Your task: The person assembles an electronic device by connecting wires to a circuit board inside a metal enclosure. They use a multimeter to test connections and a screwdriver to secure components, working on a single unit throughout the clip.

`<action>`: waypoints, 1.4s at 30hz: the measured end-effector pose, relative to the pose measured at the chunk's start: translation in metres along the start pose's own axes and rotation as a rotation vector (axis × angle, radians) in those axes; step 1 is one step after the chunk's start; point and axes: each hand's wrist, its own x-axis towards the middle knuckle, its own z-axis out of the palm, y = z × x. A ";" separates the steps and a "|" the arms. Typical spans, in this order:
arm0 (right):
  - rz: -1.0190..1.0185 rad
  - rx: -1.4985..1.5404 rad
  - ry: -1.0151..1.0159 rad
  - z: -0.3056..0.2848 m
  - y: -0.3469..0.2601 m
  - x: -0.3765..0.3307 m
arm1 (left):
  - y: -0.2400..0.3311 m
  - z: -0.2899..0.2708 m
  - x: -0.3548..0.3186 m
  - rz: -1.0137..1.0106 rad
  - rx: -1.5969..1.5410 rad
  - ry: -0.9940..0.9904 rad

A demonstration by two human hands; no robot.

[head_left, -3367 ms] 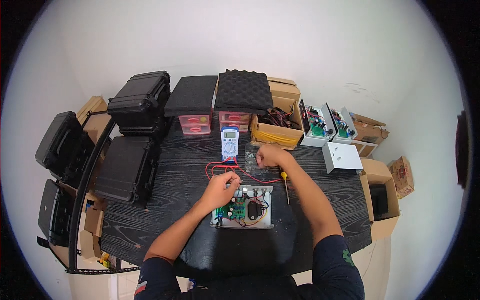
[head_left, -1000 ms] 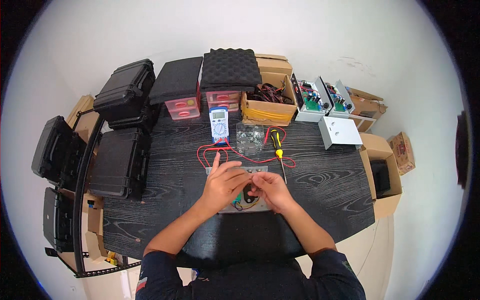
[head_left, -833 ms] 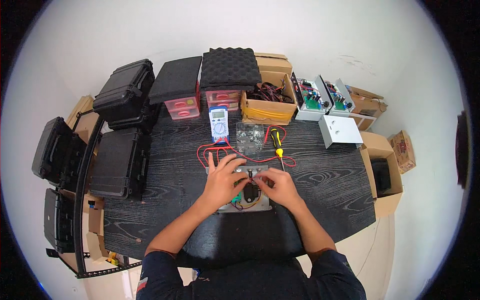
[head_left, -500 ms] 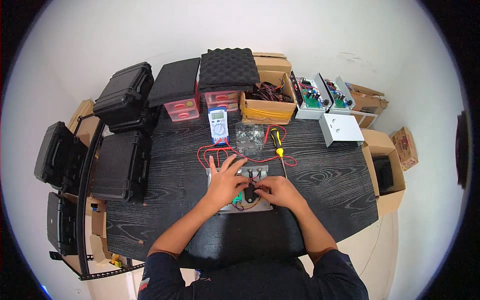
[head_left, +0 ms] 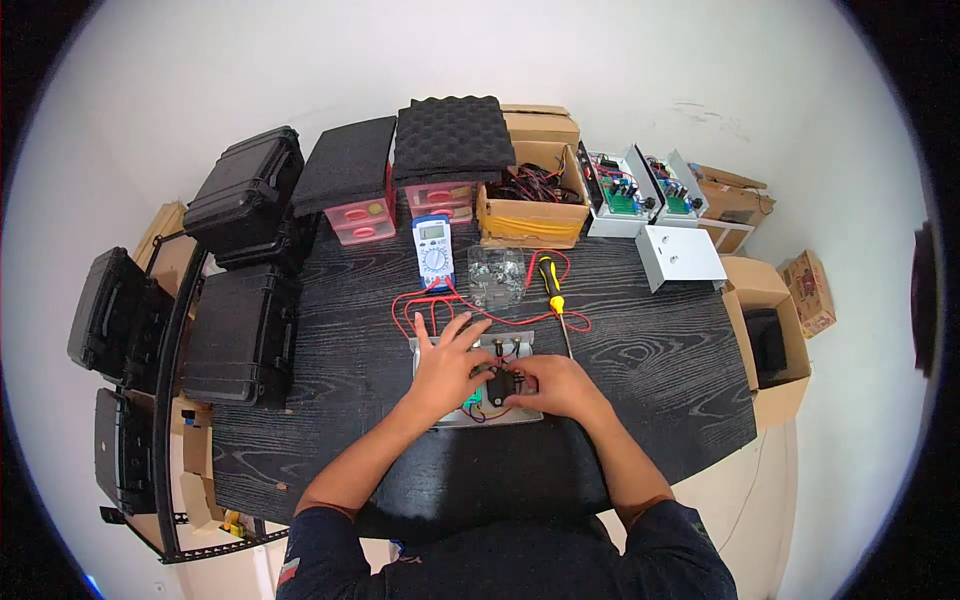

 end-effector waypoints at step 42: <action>-0.442 0.272 0.290 0.048 -0.012 0.008 | -0.028 0.032 -0.003 0.383 -0.864 0.565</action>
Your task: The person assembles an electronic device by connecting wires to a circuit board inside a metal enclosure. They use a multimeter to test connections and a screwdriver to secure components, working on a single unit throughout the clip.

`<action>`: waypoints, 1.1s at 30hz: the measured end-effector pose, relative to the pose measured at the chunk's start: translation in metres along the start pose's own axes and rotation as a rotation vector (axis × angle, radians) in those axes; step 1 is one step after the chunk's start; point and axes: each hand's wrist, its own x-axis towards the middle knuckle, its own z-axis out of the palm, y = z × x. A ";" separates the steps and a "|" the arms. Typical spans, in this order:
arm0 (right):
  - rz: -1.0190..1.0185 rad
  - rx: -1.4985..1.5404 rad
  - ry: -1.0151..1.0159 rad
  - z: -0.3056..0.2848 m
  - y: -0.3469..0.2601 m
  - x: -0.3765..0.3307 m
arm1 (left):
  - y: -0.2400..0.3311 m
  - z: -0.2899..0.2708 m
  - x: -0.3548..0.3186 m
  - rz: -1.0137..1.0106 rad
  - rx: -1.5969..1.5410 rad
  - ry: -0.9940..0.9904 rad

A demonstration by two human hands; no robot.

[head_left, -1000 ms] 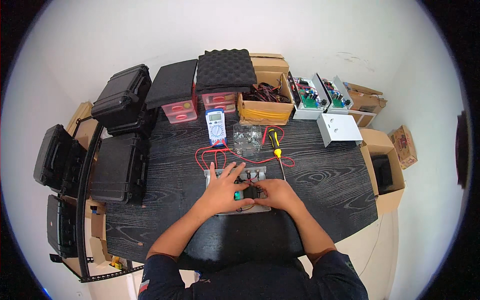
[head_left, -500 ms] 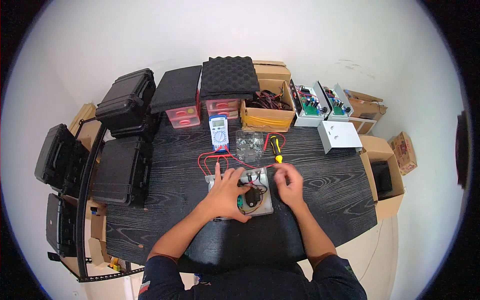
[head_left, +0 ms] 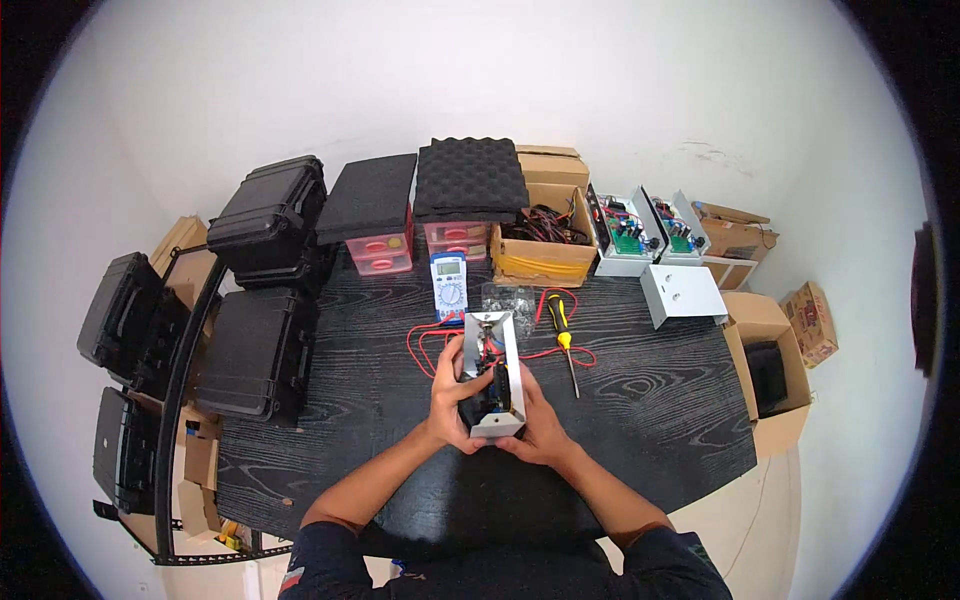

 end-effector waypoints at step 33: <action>-0.054 -0.104 0.070 -0.001 0.000 0.000 | 0.067 0.004 0.033 -0.186 0.093 0.005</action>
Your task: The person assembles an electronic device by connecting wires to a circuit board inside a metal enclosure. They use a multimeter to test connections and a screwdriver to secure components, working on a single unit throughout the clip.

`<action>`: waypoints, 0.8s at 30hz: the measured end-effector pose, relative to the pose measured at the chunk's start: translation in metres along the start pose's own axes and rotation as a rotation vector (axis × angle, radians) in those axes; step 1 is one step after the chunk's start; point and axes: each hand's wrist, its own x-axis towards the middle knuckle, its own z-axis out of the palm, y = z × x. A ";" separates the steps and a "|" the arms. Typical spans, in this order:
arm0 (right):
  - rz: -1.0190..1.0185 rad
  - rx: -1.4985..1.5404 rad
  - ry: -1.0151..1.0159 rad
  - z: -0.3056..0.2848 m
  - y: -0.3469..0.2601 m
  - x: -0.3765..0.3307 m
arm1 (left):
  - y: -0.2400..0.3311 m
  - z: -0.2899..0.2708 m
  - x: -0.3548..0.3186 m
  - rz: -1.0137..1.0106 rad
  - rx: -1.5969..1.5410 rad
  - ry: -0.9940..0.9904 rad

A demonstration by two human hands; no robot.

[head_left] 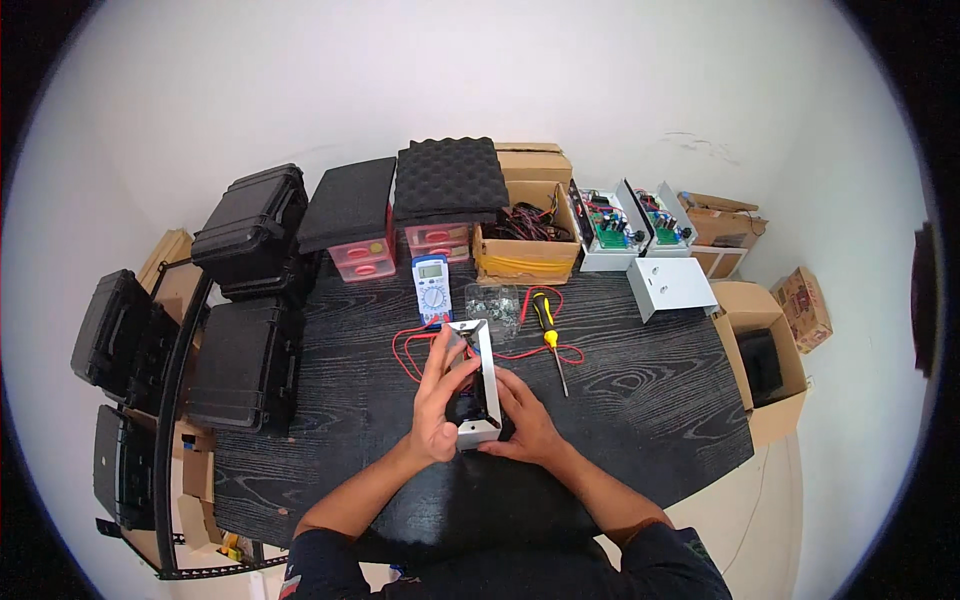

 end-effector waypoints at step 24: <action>0.261 -0.611 -0.499 -0.026 0.132 0.148 | 0.006 -0.009 0.012 0.109 0.063 -0.180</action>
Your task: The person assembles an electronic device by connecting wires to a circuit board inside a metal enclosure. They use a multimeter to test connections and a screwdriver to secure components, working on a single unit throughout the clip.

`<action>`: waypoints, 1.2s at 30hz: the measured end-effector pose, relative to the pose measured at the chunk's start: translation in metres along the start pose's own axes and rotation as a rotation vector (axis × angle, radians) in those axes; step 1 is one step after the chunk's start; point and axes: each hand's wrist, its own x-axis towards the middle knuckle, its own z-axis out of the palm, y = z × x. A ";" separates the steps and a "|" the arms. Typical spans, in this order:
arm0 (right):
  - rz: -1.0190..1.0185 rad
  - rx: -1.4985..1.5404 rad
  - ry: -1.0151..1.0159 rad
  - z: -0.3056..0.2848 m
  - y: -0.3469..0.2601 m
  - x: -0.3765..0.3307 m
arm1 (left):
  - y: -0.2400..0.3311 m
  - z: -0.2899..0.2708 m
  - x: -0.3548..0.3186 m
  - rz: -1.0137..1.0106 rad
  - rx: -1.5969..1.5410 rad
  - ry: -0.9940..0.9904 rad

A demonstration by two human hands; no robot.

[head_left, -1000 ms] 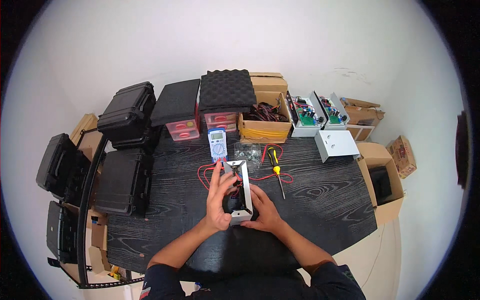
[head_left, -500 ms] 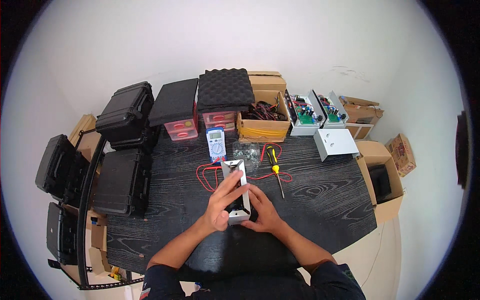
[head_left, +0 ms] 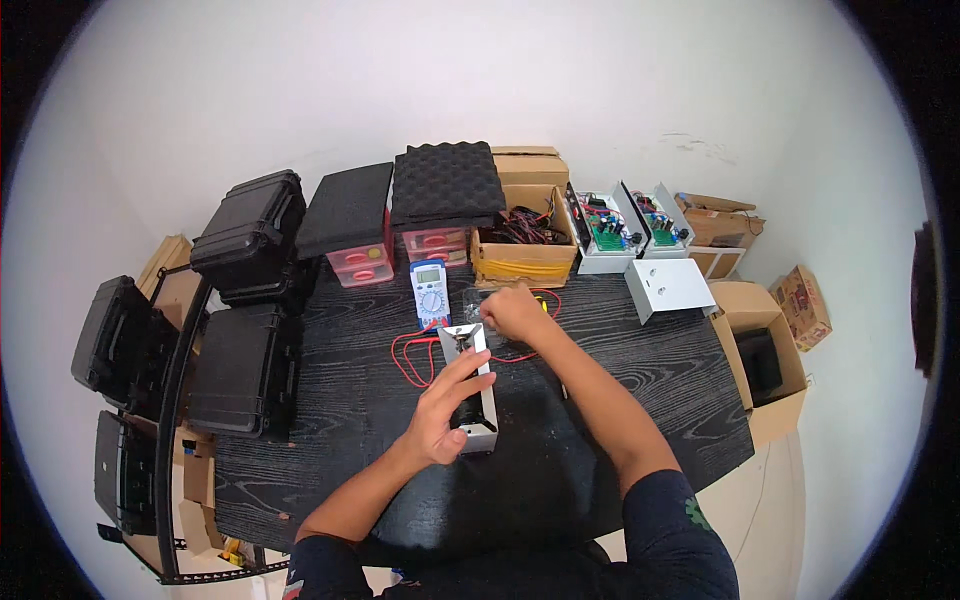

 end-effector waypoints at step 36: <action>0.015 0.132 -0.277 0.018 0.006 0.049 | -0.002 0.002 -0.001 0.017 0.025 0.019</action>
